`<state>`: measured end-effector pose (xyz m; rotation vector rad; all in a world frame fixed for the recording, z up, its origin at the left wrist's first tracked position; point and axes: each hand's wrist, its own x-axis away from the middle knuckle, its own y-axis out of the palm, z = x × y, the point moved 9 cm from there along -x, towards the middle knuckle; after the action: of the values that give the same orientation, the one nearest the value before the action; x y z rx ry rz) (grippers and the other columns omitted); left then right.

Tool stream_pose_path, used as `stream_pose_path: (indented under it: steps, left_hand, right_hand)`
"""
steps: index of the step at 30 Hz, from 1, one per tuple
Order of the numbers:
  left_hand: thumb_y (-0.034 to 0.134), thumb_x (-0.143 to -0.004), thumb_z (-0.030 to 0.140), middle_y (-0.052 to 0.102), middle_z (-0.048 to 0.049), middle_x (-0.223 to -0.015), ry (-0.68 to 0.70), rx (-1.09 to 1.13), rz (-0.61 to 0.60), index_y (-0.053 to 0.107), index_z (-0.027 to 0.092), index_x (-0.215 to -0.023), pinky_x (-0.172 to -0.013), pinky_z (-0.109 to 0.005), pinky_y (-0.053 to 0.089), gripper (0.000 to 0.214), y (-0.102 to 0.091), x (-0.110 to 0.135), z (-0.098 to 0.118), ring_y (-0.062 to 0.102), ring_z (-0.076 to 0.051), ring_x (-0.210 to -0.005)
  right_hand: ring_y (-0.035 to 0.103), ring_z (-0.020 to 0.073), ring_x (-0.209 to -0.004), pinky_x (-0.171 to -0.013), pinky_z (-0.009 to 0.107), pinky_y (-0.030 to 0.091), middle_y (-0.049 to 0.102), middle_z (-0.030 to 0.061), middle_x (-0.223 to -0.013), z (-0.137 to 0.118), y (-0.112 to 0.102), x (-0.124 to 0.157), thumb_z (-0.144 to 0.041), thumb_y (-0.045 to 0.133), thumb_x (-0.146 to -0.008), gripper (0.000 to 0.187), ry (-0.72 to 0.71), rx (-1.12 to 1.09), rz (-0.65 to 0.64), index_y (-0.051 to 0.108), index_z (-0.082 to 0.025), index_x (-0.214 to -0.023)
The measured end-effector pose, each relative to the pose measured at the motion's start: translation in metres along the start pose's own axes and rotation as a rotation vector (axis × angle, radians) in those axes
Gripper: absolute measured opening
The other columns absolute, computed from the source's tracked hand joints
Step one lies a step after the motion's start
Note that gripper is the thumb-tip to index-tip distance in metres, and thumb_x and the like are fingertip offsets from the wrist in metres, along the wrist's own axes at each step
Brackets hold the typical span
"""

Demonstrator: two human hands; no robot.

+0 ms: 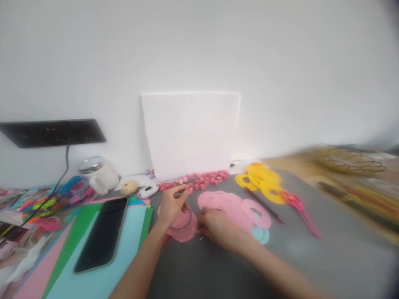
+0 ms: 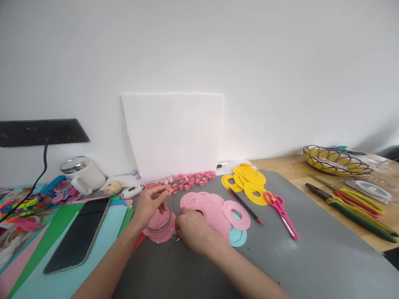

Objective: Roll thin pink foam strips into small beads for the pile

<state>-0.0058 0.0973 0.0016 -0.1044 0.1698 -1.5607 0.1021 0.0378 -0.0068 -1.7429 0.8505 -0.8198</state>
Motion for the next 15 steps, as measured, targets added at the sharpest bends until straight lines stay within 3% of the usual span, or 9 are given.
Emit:
stream_pose_path:
  steps: [9,15]
  left_hand:
    - [0.066,-0.068,0.031,0.058,0.0012,-0.045,-0.066,0.252,-0.08,0.069,0.009,-0.093,-0.038,-0.02,0.039,0.033,0.0046,0.0014,-0.0001,0.052,-0.01,-0.038]
    - [0.063,-0.073,0.031,0.059,0.0009,-0.047,0.003,0.142,-0.08,0.067,0.01,-0.102,-0.042,-0.022,0.042,0.036,0.0034,0.0001,0.0025,0.053,-0.011,-0.042]
  right_hand:
    - [0.06,0.0157,-0.066,-0.053,0.024,0.029,0.062,0.006,-0.077,0.0018,0.0046,-0.0038,-0.017,0.055,-0.08,0.013,0.021,0.023,0.028,0.062,-0.014,-0.07]
    - [0.06,0.0188,-0.068,-0.053,0.027,0.03,0.062,0.0095,-0.083,-0.003,0.0108,0.0012,-0.016,0.047,-0.084,0.014,-0.007,0.112,0.068,0.059,-0.014,-0.077]
